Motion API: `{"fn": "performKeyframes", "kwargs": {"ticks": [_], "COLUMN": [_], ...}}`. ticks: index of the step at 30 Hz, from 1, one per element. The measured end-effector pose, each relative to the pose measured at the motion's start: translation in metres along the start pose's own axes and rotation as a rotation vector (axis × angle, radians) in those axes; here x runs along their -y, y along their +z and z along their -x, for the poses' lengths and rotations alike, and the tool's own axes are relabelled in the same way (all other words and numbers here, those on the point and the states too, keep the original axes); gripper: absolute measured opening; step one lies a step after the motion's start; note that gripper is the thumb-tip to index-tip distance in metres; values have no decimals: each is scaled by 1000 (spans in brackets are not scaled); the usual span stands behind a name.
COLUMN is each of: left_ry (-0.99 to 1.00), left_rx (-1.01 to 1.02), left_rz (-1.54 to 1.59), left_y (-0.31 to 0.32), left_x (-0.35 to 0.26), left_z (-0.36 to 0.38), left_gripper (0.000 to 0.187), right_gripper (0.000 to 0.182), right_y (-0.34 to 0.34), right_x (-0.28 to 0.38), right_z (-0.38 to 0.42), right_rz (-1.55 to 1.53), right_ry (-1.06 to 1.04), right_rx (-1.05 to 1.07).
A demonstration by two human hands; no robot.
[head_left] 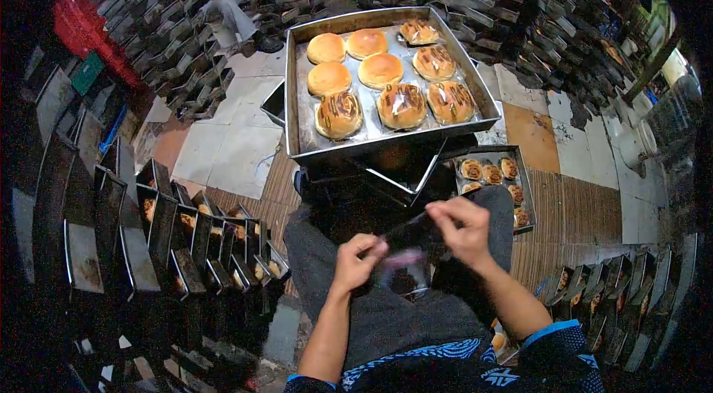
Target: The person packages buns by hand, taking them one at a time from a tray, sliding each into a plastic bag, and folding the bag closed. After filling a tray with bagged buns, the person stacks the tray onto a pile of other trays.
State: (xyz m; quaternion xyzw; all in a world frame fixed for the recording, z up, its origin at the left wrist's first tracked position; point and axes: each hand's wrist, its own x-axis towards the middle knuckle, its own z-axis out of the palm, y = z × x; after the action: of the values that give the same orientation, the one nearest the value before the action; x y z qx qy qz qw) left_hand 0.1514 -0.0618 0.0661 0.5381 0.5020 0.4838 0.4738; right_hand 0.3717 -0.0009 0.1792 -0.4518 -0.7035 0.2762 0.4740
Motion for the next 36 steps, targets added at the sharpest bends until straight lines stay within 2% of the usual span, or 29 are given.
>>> {"fn": "performKeyframes", "kwargs": {"ticks": [1, 2, 3, 5, 6, 8, 9, 10, 11, 12, 13, 14, 16, 18, 19, 21, 22, 23, 24, 25, 26, 28, 29, 31, 32, 33, 34, 35, 36], "left_ry": [-140, -189, -330, -169, -163, -143, -141, -129, -117, -133, -136, -135, -113, -79, -83, 5, -338, -351, -249, -141, -5, -46, -100, -61, -78, -92, -74, -61, -54], "left_rx": [-112, -252, -343, -563, -565, -720, -813, -845, -879, -892, -855, -820, -815, -836, -853, -893, -764, -767, -859, -943, -798, -819, -854, -811, -812, -812, -829, -824, -902], "left_rz": [408, 695, 862, 793, 800, 952, 940, 938, 936, 947, 936, 923, 957, 978, 983, 1025, 1224, 1239, 1158, 1070, 1079, 1033, 982, 1015, 1019, 1020, 907, 893, 752], "left_y": [0, 0, -5, -13, -21, -38, -47, -55, -61, -63, -64, -66, -70, -73, -76, -76, -95, -89, -83, -77, -77, -74, -73, -74, -76, -77, -77, -77, -76], "left_x": [-3, -18, -48, -31, -25, -9, -10, 4, 18, 22, 19, 16, 11, 19, 21, 17, 23, 24, 24, 21, 20, 22, 17, 5, 2, -4, -16, -19, -15], "left_z": [-4, -12, -18, -35, -38, -37, -39, -38, -35, -34, -33, -32, -35, -38, -41, -41, -30, -31, -35, -38, -36, -38, -38, -34, -30, -29, -30, -33, -37], "left_gripper": [25, 13, 13, 11, 11, 9, 9, 9, 9, 9, 9, 9, 9, 10, 10, 13, 16, 16, 15, 15, 12, 12, 12, 13, 13, 13, 15, 15, 16], "right_gripper": [9, 9, 11, 13, 12, 9, 8, 14, 25, 35, 43, 50, 55, 53, 56, 55, 53, 52, 46, 46, 43, 40, 39, 42, 47, 51, 55, 61, 62], "right_y": [-5, -5, 0, 14, 19, 31, 38, 49, 65, 73, 92, 106, 138, 151, 158, 160, 158, 153, 141, 119, 93, 44, 31, 16, 3, -42, -33, -31, -35], "right_x": [10, 18, 25, 39, 50, 46, 33, 16, 19, -15, -56, -71, -130, -128, -118, -83, -72, -70, -75, -91, -116, -142, -130, -82, -53, -80, -29, -24, -46], "right_z": [-13, -19, -26, -39, -52, -99, -133, -175, -216, -272, -321, -366, -433, -473, -485, -493, -491, -488, -483, -485, -492, -490, -470, -416, -380, -364, -306, -262, -222], "right_rz": [-66, -63, -61, 8, 5, 66, 124, 206, 288, 431, 628, 814, 790, 855, 893, 1072, 1068, 1062, 903, 917, 739, 348, 134, -502, -601, -667, -812, -770, -806], "right_ry": [47, 47, -10, -194, -317, -614, -623, -582, -327, -365, -518, -300, -366, -193, -98, -58, -155, -249, -245, -241, -97, 148, 259, 628, 688, 582, 521, 332, 306], "right_rx": [-59, -56, -22, 32, 98, 269, 324, 222, 116, 217, 220, 439, 411, 579, 571, 773, 846, 914, 919, 919, 792, 434, 217, -162, -78, 315, 413, 357, 518]}}
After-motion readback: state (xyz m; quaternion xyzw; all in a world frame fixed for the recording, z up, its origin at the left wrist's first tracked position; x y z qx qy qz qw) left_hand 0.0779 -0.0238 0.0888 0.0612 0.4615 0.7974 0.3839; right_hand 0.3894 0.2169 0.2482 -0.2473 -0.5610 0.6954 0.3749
